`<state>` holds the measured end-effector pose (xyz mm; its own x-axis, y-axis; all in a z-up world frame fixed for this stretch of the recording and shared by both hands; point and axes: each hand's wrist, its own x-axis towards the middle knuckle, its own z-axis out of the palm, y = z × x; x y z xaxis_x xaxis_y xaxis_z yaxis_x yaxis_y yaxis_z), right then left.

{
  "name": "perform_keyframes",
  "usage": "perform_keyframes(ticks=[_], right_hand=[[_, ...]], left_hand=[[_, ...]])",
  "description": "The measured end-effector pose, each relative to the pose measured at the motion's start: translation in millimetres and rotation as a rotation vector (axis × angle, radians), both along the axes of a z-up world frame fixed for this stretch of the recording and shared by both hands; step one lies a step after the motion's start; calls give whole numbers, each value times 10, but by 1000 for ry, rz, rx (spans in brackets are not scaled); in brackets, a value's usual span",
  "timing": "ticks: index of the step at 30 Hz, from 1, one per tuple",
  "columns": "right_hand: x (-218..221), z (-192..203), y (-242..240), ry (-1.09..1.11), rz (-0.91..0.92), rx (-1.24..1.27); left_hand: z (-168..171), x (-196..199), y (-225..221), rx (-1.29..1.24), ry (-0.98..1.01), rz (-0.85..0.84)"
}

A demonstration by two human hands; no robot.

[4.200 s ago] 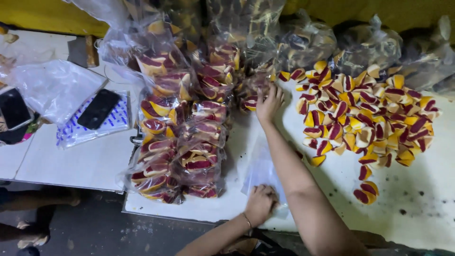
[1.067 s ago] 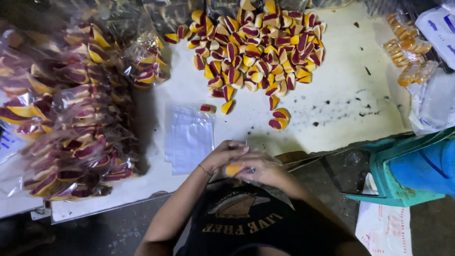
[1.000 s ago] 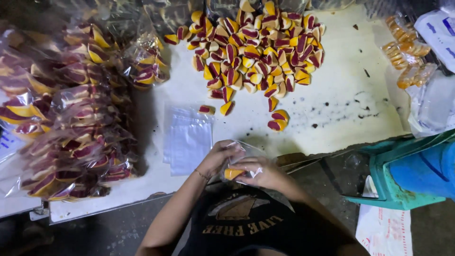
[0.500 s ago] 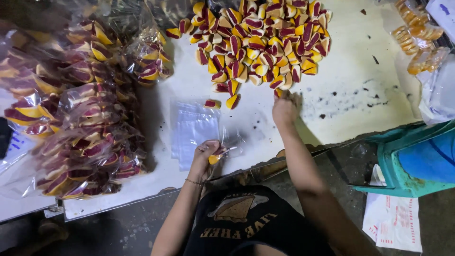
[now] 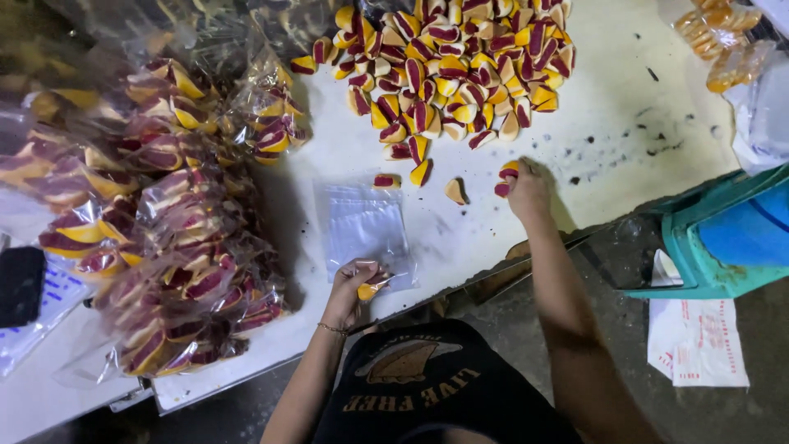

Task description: Packing small sliced pastry pieces into individual plastic bags by hand.

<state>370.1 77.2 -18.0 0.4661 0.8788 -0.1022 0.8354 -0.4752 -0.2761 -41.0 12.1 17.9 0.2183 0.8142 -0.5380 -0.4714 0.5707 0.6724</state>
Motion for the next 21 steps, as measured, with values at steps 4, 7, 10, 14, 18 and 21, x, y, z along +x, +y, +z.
perform_keyframes(ticks=[4, 7, 10, 14, 18, 21], right_hand=[[14, 281, -85, -25, 137, -84], [22, 302, -121, 653, -63, 378], [-7, 57, 65, 165, -115, 433], [135, -376, 207, -191, -1, 530], [344, -388, 221, -411, 204, 796], [441, -1025, 169, -707, 590, 899]], left_hand=[[-27, -101, 98, -16, -2, -35], [-173, -133, 162, 13, 4, -80], [-241, -76, 239, 30, -20, -57], [-269, 15, 213, 37, -27, -9], [-281, 82, 204, 29, -28, 44], [-391, 185, 155, 24, -27, 80]])
